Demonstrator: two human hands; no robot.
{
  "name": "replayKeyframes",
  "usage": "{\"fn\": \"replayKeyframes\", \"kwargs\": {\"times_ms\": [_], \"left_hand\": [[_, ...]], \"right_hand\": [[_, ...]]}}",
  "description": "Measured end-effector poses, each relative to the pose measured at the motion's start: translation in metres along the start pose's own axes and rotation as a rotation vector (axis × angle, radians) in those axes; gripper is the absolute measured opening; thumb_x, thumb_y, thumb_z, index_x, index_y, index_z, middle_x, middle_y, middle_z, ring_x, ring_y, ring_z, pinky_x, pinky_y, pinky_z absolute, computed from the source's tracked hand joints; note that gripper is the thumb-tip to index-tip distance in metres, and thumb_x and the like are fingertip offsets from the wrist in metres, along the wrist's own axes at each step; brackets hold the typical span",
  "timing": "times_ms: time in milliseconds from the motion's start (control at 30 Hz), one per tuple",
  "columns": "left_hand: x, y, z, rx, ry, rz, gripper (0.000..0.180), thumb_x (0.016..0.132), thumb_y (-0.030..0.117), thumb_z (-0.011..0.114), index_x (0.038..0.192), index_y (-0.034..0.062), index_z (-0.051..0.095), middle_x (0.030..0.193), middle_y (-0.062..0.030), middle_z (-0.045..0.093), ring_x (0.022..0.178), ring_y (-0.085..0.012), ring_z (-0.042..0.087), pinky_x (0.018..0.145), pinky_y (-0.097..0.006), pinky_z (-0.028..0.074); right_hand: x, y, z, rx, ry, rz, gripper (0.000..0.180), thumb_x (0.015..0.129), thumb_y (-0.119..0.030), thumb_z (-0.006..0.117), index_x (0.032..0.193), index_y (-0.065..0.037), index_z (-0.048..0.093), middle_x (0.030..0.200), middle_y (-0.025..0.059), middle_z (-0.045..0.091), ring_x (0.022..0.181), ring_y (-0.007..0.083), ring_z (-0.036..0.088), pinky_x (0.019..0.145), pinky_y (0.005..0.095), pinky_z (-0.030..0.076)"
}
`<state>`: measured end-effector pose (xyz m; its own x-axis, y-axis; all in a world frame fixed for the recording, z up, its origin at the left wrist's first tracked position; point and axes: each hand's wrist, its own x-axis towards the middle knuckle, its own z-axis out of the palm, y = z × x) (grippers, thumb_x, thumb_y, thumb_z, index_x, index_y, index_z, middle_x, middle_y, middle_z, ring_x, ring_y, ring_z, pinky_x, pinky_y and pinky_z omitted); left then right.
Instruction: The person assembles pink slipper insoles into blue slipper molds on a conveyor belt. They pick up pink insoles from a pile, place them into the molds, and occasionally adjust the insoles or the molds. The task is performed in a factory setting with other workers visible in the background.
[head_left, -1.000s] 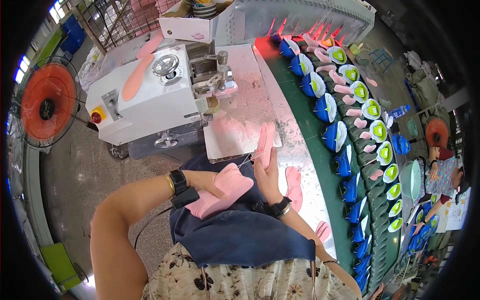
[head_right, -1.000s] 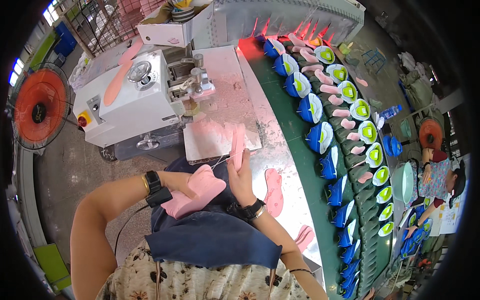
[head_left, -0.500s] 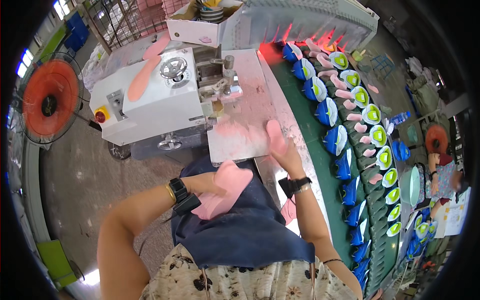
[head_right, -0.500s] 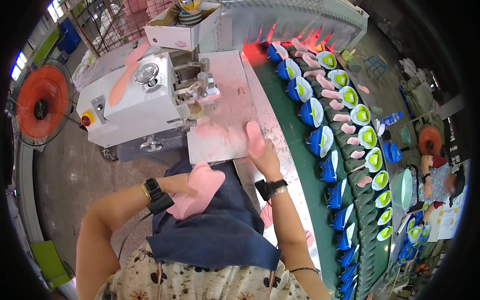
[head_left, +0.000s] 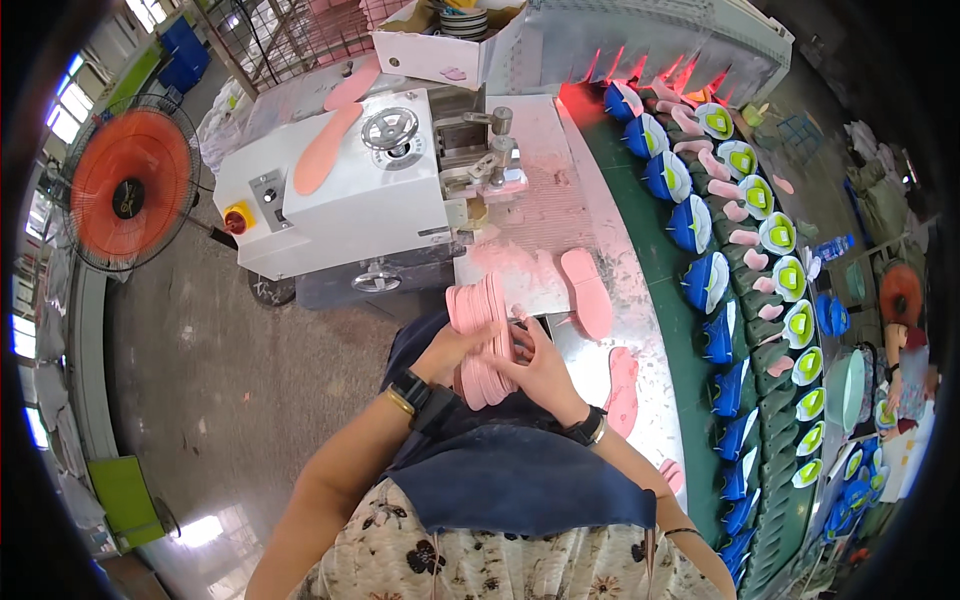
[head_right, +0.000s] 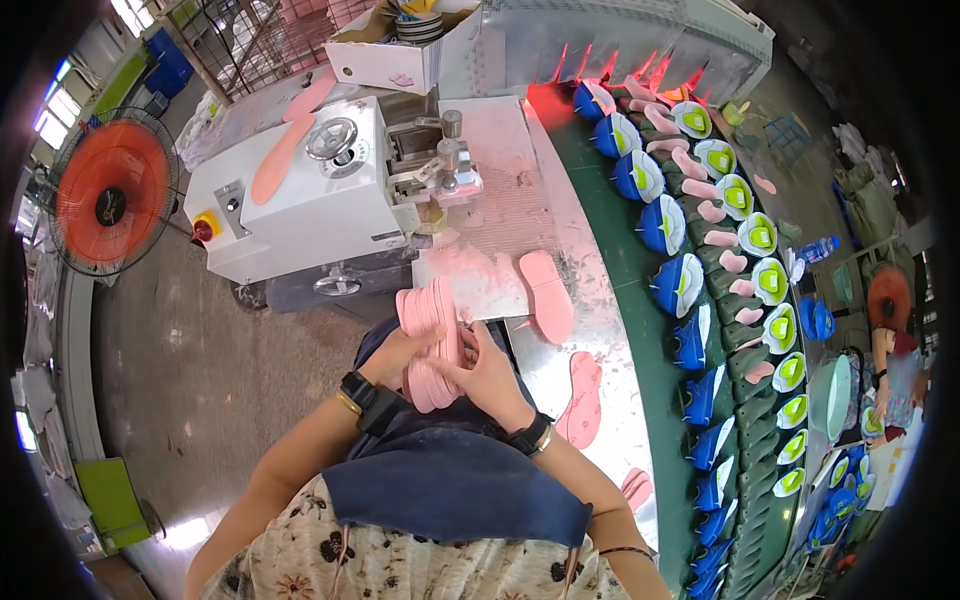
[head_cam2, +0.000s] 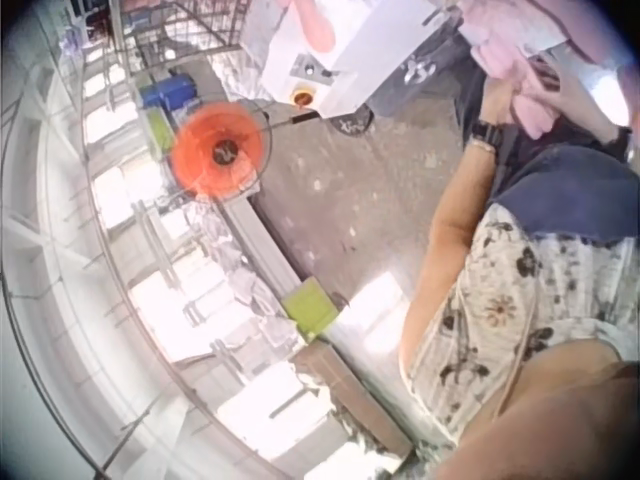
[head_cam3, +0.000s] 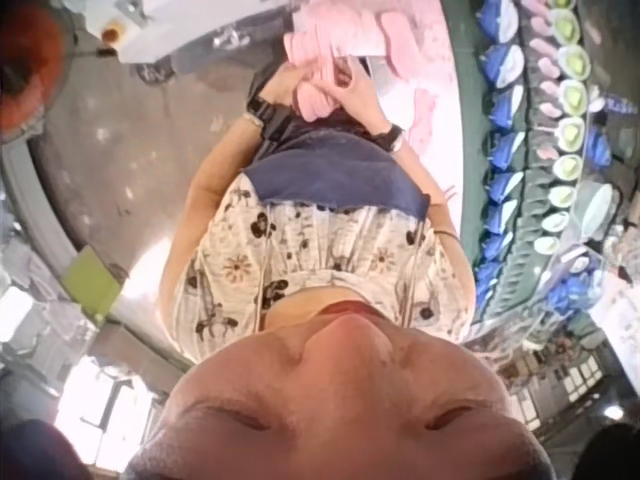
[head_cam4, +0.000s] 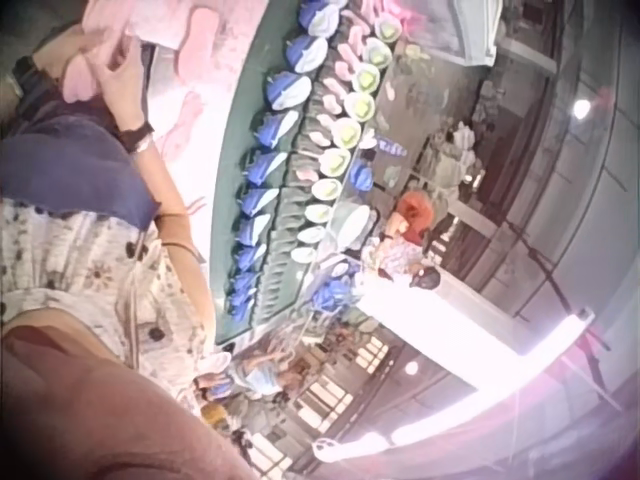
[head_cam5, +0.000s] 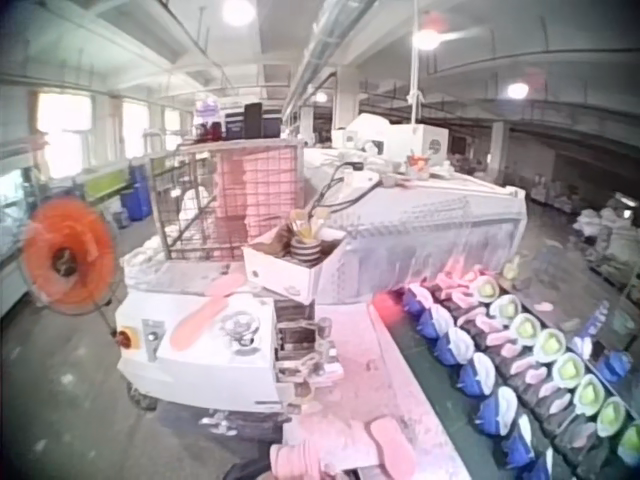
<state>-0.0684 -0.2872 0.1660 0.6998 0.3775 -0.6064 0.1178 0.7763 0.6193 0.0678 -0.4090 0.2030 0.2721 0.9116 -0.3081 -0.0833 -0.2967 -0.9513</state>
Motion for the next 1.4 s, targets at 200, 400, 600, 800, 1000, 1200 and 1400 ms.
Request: {"fn": "replayKeyframes", "kwargs": {"times_ms": [200, 400, 600, 800, 1000, 1200, 1400], "left_hand": [[-0.017, 0.015, 0.010, -0.054, -0.088, -0.029, 0.037, 0.093, 0.016, 0.057, 0.124, -0.0031, 0.050, 0.112, -0.0153, 0.063, 0.096, -0.0240, 0.065, 0.082, -0.038, 0.056], [-0.014, 0.002, -0.007, -0.068, -0.099, -0.031, 0.041, 0.092, 0.012, 0.055, 0.129, -0.0032, 0.044, 0.116, -0.0167, 0.060, 0.101, -0.0261, 0.063, 0.083, -0.039, 0.055], [-0.016, -0.016, -0.026, -0.177, -0.024, -0.054, 0.049, 0.093, 0.024, 0.056, 0.134, 0.0028, 0.040, 0.126, -0.0139, 0.055, 0.109, -0.0254, 0.058, 0.091, -0.043, 0.050], [-0.021, -0.016, -0.048, -0.135, -0.099, -0.067, 0.055, 0.093, 0.029, 0.053, 0.138, 0.0028, 0.036, 0.133, -0.0133, 0.050, 0.120, -0.0258, 0.051, 0.101, -0.041, 0.042], [-0.052, -0.017, -0.053, 0.025, -0.104, -0.011, 0.062, 0.088, 0.027, 0.060, 0.139, 0.0025, 0.035, 0.134, -0.0120, 0.049, 0.121, -0.0250, 0.050, 0.104, -0.039, 0.039], [-0.053, -0.031, -0.064, -0.082, -0.074, -0.074, 0.061, 0.083, 0.022, 0.065, 0.135, 0.0013, 0.040, 0.126, -0.0084, 0.054, 0.113, -0.0208, 0.055, 0.098, -0.036, 0.044], [-0.042, -0.058, -0.101, -0.167, -0.164, -0.082, 0.056, 0.088, 0.022, 0.059, 0.135, 0.0004, 0.039, 0.127, -0.0114, 0.054, 0.113, -0.0232, 0.055, 0.098, -0.038, 0.044]], "right_hand": [[-0.001, 0.020, -0.002, 0.120, -0.028, 0.010, 0.091, 0.076, -0.025, 0.079, 0.141, 0.006, 0.024, 0.129, 0.0265, 0.049, 0.107, 0.0219, 0.059, 0.085, 0.0305, 0.051], [-0.009, -0.003, -0.005, 0.032, -0.122, -0.023, 0.082, 0.077, -0.023, 0.078, 0.138, 0.005, 0.031, 0.120, 0.0192, 0.054, 0.098, 0.0194, 0.059, 0.080, 0.0282, 0.052], [-0.001, -0.005, -0.007, -0.308, 0.087, -0.088, 0.064, 0.080, -0.022, 0.075, 0.131, 0.001, 0.043, 0.103, 0.0098, 0.056, 0.085, 0.0114, 0.055, 0.068, 0.0218, 0.047], [0.030, 0.032, -0.009, 0.179, 0.161, -0.013, 0.030, 0.090, -0.010, 0.062, 0.117, 0.001, 0.053, 0.081, -0.0010, 0.063, 0.068, 0.0028, 0.054, 0.058, 0.0179, 0.042], [0.108, -0.003, -0.066, 0.166, 0.350, -0.138, 0.031, 0.085, -0.015, 0.067, 0.109, 0.002, 0.056, 0.072, 0.0025, 0.063, 0.064, 0.0062, 0.058, 0.051, 0.0224, 0.044], [0.192, -0.032, -0.071, 0.080, 0.437, -0.070, 0.052, 0.081, -0.016, 0.069, 0.124, 0.004, 0.046, 0.087, 0.0145, 0.065, 0.071, 0.0239, 0.068, 0.051, 0.0287, 0.052], [0.167, -0.062, -0.091, -0.692, 0.552, -0.414, 0.041, 0.085, -0.020, 0.064, 0.119, 0.000, 0.052, 0.093, 0.0173, 0.060, 0.076, 0.0318, 0.064, 0.062, 0.0389, 0.053]]}}
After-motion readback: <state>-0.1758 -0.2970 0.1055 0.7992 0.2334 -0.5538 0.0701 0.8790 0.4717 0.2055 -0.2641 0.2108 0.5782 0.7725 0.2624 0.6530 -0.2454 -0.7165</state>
